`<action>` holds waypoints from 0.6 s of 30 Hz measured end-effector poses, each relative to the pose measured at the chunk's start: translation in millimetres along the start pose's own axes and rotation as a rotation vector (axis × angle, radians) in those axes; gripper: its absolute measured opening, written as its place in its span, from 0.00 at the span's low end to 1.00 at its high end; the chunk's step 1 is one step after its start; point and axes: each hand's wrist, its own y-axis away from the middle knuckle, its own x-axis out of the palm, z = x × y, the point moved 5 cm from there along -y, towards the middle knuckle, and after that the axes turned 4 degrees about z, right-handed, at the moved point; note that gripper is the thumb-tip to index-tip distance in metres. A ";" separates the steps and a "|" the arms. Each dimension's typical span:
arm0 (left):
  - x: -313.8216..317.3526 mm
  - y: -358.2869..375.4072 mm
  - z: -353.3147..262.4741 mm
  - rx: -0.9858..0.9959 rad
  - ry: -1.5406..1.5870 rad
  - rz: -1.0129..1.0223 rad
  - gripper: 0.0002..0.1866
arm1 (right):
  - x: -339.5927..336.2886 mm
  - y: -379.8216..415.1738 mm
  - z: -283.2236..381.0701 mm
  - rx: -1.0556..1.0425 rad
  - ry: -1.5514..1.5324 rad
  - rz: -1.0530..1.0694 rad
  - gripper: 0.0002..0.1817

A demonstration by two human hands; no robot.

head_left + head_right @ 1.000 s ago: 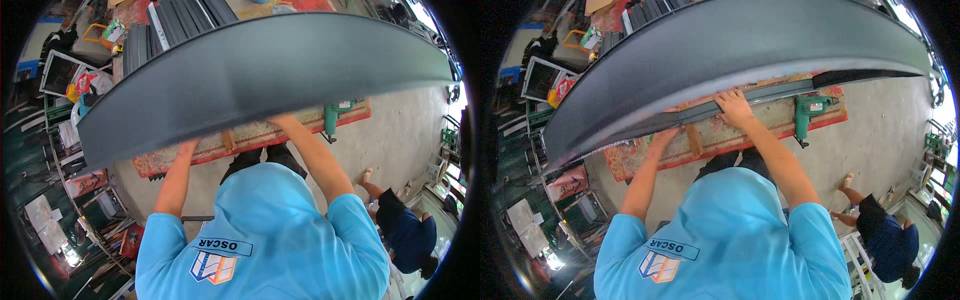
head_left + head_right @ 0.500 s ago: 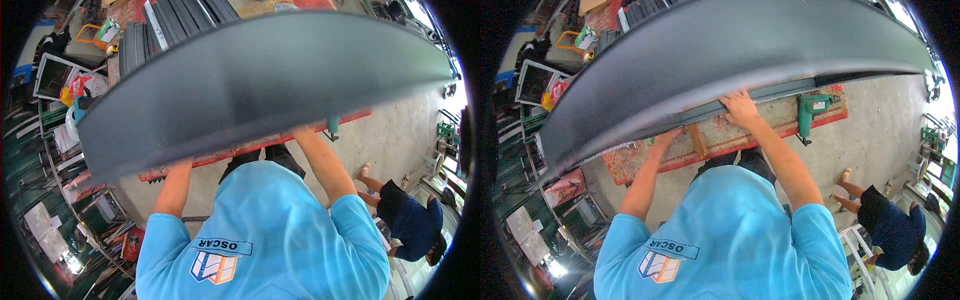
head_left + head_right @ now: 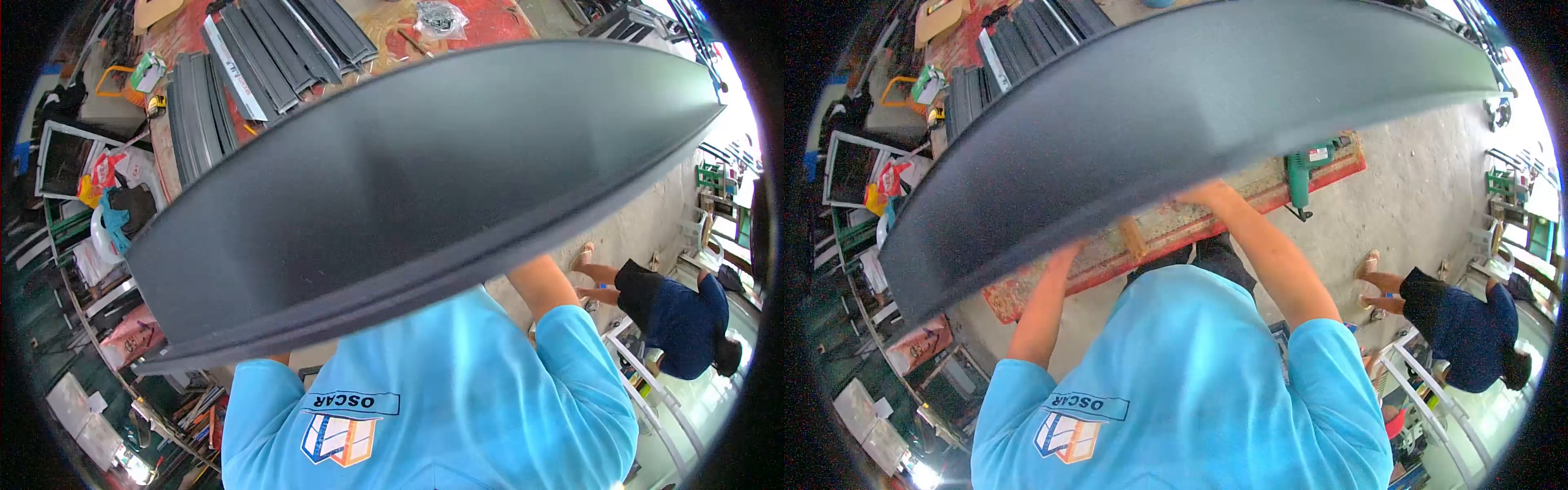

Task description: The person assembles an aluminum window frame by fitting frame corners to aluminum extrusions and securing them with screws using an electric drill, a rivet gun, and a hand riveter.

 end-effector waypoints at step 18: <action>-35.0 23.0 -14.0 -0.034 0.070 -0.087 0.34 | -6.9 -49.7 53.6 -0.129 0.019 0.062 0.33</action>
